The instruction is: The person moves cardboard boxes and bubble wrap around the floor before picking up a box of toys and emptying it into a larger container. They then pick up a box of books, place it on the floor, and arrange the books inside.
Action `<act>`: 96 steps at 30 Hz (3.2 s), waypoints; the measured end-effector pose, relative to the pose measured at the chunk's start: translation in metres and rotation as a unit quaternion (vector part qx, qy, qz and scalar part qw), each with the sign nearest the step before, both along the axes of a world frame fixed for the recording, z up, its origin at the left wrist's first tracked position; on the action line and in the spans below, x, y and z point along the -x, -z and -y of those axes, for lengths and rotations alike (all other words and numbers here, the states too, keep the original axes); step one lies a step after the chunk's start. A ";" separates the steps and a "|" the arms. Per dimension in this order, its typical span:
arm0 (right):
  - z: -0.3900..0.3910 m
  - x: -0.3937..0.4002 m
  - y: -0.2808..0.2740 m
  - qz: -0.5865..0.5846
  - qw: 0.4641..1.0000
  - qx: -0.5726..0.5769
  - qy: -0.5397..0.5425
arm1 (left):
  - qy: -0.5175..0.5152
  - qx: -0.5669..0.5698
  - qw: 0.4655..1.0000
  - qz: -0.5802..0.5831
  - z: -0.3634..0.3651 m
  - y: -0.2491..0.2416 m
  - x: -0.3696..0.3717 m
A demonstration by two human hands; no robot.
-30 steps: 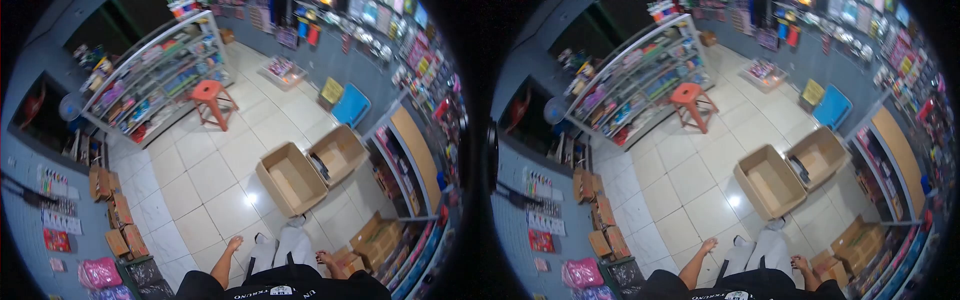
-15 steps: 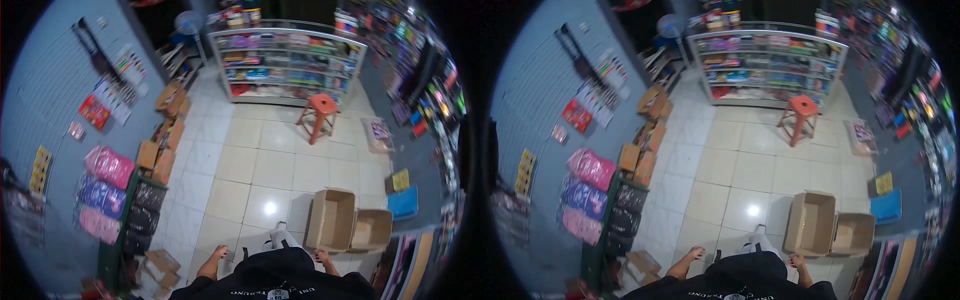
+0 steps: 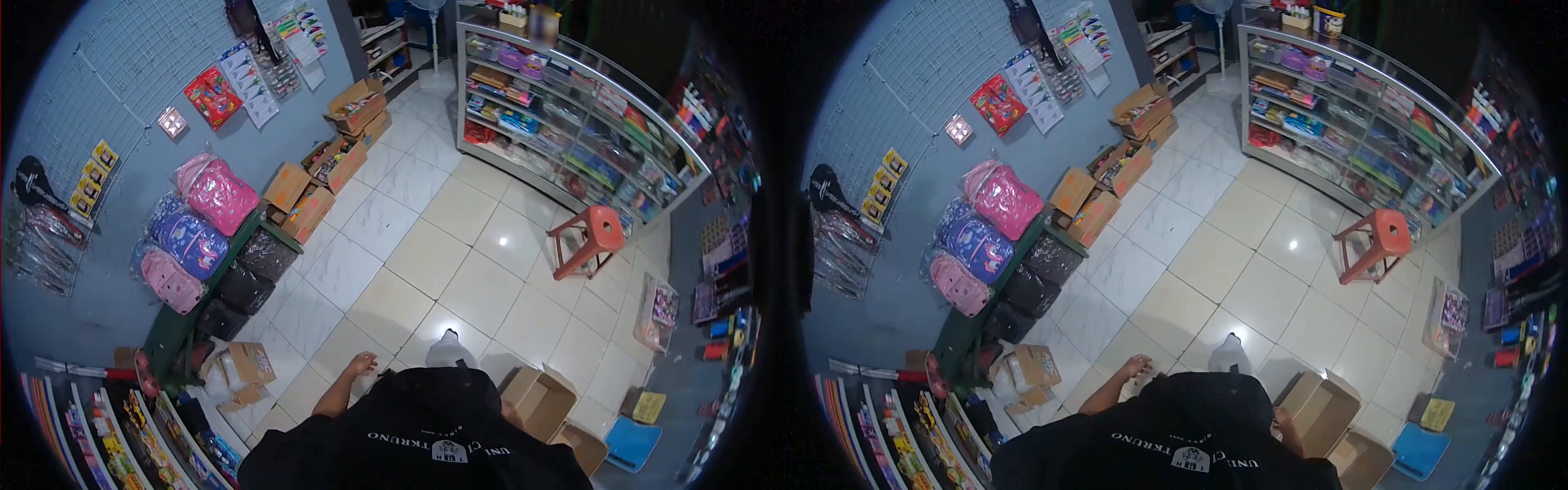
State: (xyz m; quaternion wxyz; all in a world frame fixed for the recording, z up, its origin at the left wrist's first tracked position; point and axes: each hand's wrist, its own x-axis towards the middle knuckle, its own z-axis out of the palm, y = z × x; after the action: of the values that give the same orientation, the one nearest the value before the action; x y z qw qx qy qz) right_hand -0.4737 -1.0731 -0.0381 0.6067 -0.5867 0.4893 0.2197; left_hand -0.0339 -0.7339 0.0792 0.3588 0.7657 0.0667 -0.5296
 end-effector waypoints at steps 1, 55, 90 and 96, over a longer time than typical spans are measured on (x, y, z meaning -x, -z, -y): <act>0.021 -0.016 -0.002 0.009 1.000 -0.009 -0.013 | -0.002 -0.004 1.000 0.008 0.011 -0.009 -0.007; 0.307 -1.001 -0.069 -0.030 0.949 -0.064 -0.307 | -0.436 0.048 0.898 -0.034 0.092 0.036 -0.318; -0.275 -1.692 0.121 0.387 0.375 0.402 -0.740 | -0.709 -0.048 0.700 -0.071 0.124 0.107 -0.562; -0.293 -1.690 0.144 0.411 0.353 0.408 -0.735 | -0.750 -0.004 0.642 -0.156 0.170 0.086 -0.572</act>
State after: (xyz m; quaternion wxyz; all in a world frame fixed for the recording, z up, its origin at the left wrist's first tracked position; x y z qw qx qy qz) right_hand 1.2167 -0.7802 -0.1820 0.0144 -0.9044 -0.4183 0.0831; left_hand 0.5385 -0.9043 -0.0063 0.6148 0.3607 0.6752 -0.1898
